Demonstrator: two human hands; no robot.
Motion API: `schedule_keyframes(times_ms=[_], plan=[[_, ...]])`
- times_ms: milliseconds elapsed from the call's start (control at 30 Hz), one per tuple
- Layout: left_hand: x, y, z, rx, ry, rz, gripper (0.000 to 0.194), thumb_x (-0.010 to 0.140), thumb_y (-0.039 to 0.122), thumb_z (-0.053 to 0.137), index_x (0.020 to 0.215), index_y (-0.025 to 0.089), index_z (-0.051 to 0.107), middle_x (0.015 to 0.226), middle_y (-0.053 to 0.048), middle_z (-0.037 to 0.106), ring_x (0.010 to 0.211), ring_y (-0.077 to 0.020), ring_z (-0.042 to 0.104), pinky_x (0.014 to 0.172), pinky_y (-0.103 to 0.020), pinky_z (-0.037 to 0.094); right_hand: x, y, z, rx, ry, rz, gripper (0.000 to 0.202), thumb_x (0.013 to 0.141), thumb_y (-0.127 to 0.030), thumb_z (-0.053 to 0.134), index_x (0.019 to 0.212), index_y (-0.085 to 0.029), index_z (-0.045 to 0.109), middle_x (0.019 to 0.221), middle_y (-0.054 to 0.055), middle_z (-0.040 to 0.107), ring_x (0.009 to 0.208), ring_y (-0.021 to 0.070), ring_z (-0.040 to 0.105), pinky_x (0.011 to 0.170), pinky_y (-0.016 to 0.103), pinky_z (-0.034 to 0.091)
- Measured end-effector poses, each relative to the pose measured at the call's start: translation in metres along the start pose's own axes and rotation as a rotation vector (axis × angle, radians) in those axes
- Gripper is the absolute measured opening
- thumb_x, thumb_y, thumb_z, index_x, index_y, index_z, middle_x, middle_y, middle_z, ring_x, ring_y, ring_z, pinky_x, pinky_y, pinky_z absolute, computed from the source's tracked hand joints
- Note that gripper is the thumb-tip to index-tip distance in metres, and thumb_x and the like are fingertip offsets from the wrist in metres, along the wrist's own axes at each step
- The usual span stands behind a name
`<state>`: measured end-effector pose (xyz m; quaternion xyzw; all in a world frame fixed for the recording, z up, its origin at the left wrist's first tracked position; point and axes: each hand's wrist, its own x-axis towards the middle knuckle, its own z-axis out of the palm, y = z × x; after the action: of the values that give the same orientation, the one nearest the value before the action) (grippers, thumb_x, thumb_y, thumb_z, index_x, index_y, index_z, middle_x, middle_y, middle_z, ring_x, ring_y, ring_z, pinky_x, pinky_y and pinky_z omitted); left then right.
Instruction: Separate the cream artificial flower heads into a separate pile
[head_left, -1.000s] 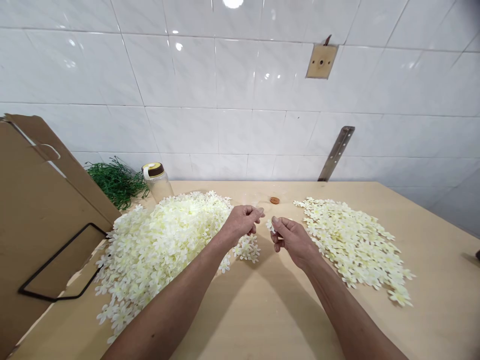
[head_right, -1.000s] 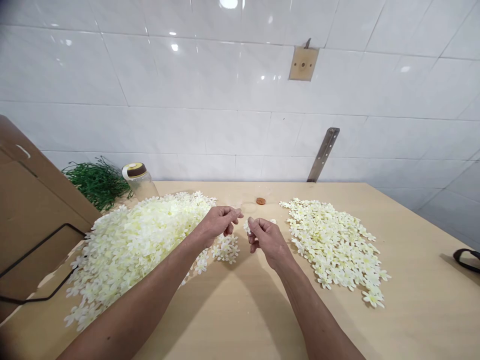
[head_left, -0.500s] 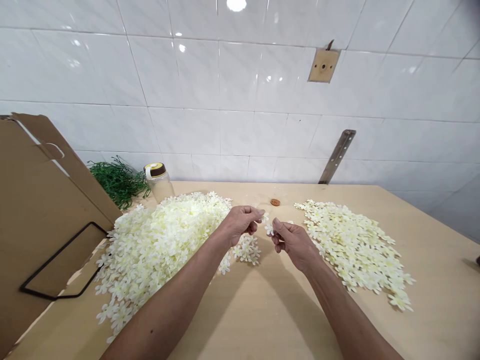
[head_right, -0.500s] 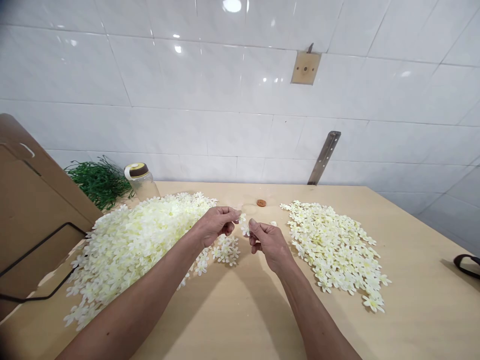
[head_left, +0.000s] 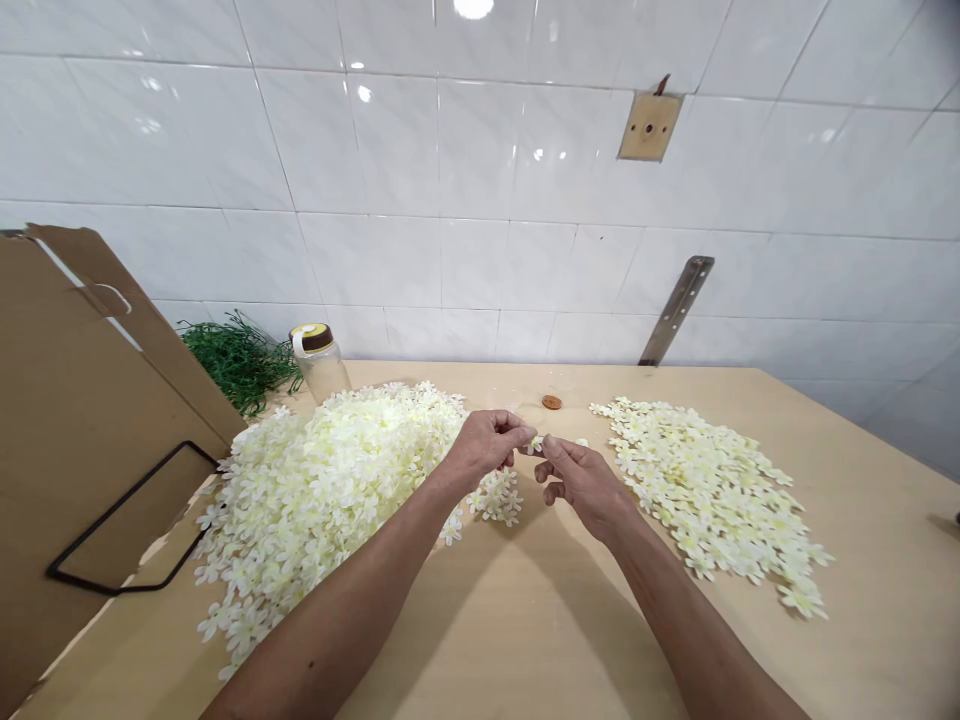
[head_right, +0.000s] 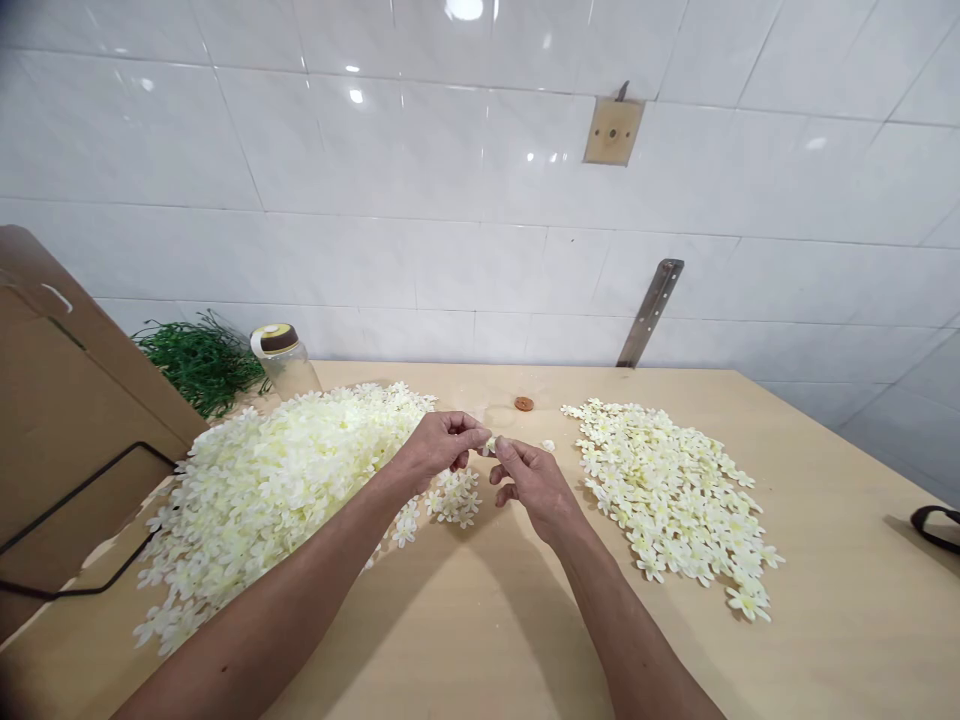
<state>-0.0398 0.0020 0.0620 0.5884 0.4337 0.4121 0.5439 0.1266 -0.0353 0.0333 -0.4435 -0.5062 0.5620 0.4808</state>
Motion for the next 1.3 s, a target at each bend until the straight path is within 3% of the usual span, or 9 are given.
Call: schedule_keyframes(times_ms=[167,367,567,733,933,1300], plan=[[-0.004,-0.002,0.011,0.057,0.008,0.028,0.012,0.077,0.025,0.063,0.073,0.014,0.064,0.066,-0.001,0.063,0.044,-0.0054,0.048,0.041,-0.019,0.036,0.002,0.001,-0.002,0.019,0.098,0.011,0.040,0.068,-0.055,0.078,0.075,-0.016,0.071,0.060,0.000,0.054,0.053,0.0102,0.043,0.044,0.024,0.041],[-0.005,0.001,0.012,0.040,0.026,-0.032,0.018,0.081,0.028,0.061,0.070,0.014,0.060,0.064,0.000,0.059,0.044,-0.0064,0.050,0.041,-0.020,0.037,0.005,0.005,-0.006,0.022,0.120,0.010,0.042,0.063,-0.056,0.080,0.064,-0.016,0.067,0.054,-0.001,0.053,0.048,0.0095,0.044,0.043,0.023,0.040],[-0.005,0.001,0.009,-0.027,-0.090,-0.090,0.032,0.083,0.041,0.063,0.067,0.013,0.059,0.068,-0.003,0.060,0.047,-0.0073,0.052,0.045,-0.022,0.040,0.002,0.001,-0.004,0.011,0.123,0.017,0.046,0.065,-0.059,0.078,0.061,-0.016,0.062,0.059,0.001,0.059,0.046,0.0093,0.047,0.040,0.024,0.039],[-0.005,0.003,0.007,-0.158,-0.187,-0.136,0.038,0.070,0.046,0.076,0.072,0.012,0.060,0.071,-0.004,0.062,0.049,-0.0072,0.052,0.046,-0.023,0.039,0.001,0.001,-0.002,0.027,0.154,0.045,0.050,0.064,-0.064,0.076,0.061,-0.017,0.059,0.056,0.001,0.059,0.043,0.0102,0.047,0.039,0.025,0.039],[-0.003,0.003,0.005,-0.211,-0.099,-0.151,0.034,0.069,0.040,0.078,0.066,0.014,0.057,0.054,0.002,0.053,0.045,-0.0063,0.047,0.046,-0.021,0.036,0.003,0.004,-0.003,-0.002,0.119,0.060,0.052,0.067,-0.065,0.073,0.059,-0.016,0.062,0.058,0.005,0.062,0.046,0.0116,0.050,0.041,0.026,0.039],[0.002,-0.001,0.001,-0.116,0.050,-0.040,0.025,0.084,0.031,0.063,0.066,0.015,0.053,0.050,0.004,0.049,0.041,-0.0062,0.043,0.042,-0.021,0.033,0.004,0.003,-0.003,0.009,0.113,0.072,0.053,0.068,-0.066,0.072,0.058,-0.015,0.064,0.051,0.004,0.058,0.046,0.0116,0.048,0.044,0.026,0.040]])
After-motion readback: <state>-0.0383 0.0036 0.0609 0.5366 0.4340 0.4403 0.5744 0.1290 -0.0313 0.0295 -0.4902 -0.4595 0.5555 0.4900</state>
